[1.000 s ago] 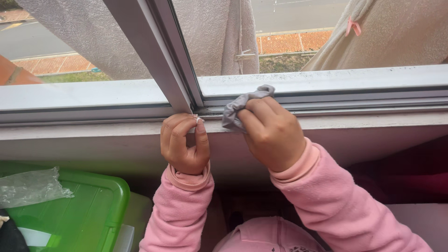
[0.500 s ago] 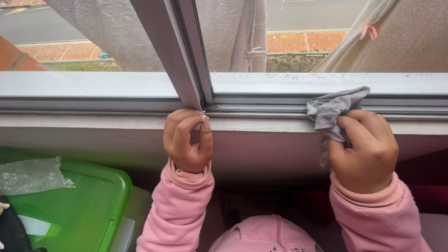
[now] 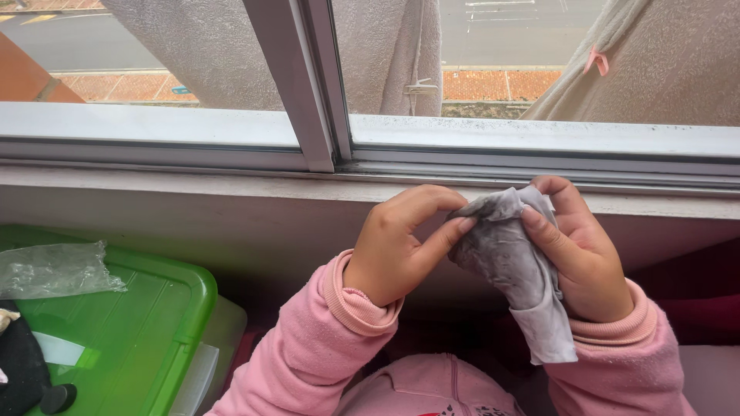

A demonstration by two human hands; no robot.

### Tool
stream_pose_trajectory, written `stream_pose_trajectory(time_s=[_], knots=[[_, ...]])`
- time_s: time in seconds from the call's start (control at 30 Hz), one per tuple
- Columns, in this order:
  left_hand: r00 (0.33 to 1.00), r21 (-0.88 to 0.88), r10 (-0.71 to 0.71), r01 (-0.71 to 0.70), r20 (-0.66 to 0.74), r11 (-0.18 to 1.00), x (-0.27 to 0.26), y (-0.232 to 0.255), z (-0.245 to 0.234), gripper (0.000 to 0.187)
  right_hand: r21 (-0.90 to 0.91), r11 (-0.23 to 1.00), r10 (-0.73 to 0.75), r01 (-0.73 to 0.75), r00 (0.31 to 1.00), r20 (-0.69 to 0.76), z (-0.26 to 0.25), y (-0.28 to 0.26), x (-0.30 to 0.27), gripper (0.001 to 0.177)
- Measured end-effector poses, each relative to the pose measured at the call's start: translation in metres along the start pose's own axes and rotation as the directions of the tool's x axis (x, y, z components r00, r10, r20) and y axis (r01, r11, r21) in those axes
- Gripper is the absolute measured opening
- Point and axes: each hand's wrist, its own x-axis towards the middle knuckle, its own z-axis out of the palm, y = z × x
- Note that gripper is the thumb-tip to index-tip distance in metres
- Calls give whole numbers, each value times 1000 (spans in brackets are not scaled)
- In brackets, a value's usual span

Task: The person pours liquid from a bottle onto a cloth, then uses the cloth to wipe the interior track and frame of a window.

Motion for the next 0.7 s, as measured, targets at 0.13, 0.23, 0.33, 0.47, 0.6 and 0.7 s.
stream_pose_trajectory(time_s=[0.13,0.23,0.33,0.47,0.6,0.7], knots=[[999,-104,21,-23,-27,994,-1,-4,7,18,-211,963,-142,164,983,116,3,0,-7,40],[967,-360,-250,247,38,900,4,-4,15,19,-635,757,-86,158,986,143,5,-6,-10,53],[966,-338,-260,250,16,907,9,-6,21,20,-965,231,-221,125,972,74,16,-12,-8,46],[978,-249,-202,183,-55,951,11,-10,29,19,-912,113,-452,395,838,307,33,-20,-13,34],[987,-132,-152,143,-60,981,11,-13,35,19,-927,-203,-607,316,702,372,33,-24,-26,22],[983,-118,-177,172,-37,978,13,-15,39,19,-921,209,-610,328,780,140,16,-12,-28,17]])
